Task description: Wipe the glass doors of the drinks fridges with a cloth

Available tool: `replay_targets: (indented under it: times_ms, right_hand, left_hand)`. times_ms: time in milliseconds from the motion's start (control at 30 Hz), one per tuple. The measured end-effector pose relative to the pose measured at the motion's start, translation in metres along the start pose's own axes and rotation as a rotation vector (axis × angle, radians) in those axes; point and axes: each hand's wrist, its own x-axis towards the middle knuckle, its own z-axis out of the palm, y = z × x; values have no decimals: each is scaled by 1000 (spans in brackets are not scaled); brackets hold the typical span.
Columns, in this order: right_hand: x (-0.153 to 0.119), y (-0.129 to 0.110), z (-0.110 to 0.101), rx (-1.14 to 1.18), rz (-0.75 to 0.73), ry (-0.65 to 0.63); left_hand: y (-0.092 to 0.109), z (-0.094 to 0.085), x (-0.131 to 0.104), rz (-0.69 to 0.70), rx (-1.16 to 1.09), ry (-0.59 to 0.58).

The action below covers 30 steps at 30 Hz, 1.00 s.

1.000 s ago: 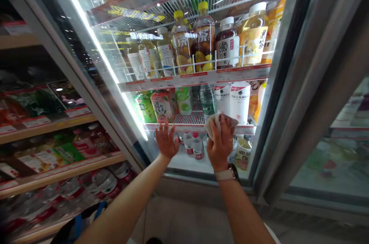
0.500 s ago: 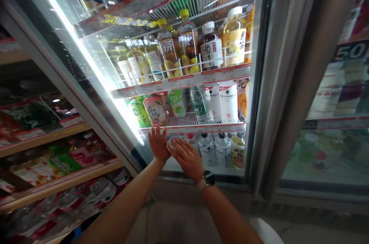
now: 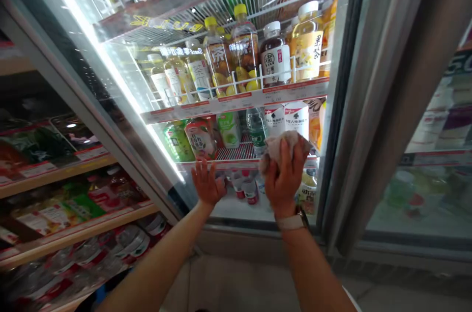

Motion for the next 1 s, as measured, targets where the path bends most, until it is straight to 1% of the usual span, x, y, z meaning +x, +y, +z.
replay_targets:
  times_ms: [67, 133, 300, 367, 467, 567, 667, 733, 800, 933, 1000]
  right_hand:
    - [-6, -6, 5, 25, -31, -32]
    - [-19, -16, 13, 47, -88, -82]
    - [-64, -39, 29, 63, -229, -233]
    - [-82, -42, 31, 71, -278, -287]
    - [-102, -41, 29, 103, -365, -387]
    - [-111, -36, 22, 132, -443, -465]
    - [-101, -31, 15, 124, -477, -493]
    - [-86, -28, 11, 92, -436, -457]
    - [-66, -21, 7, 52, -350, -366]
    - [-25, 0, -3, -7, -129, -114]
    - [-10, 10, -7, -25, -29, 15]
  left_hand:
    - [1, 0, 1, 3, -2, 5]
    - [2, -1, 1, 3, -6, 10]
    - [1, 0, -2, -1, 33, -15]
    - [0, 1, -4, 4, 44, -14]
    - [-1, 2, -3, 11, 24, 9]
    - [-1, 3, -2, 11, 11, 18]
    - [-1, 3, -2, 2, 17, 11]
    - [0, 2, -2, -11, 30, -7]
    - [1, 1, -2, -14, 31, -21]
    - [1, 1, -2, -3, -11, 0]
    - [0, 1, -3, -8, -7, -9]
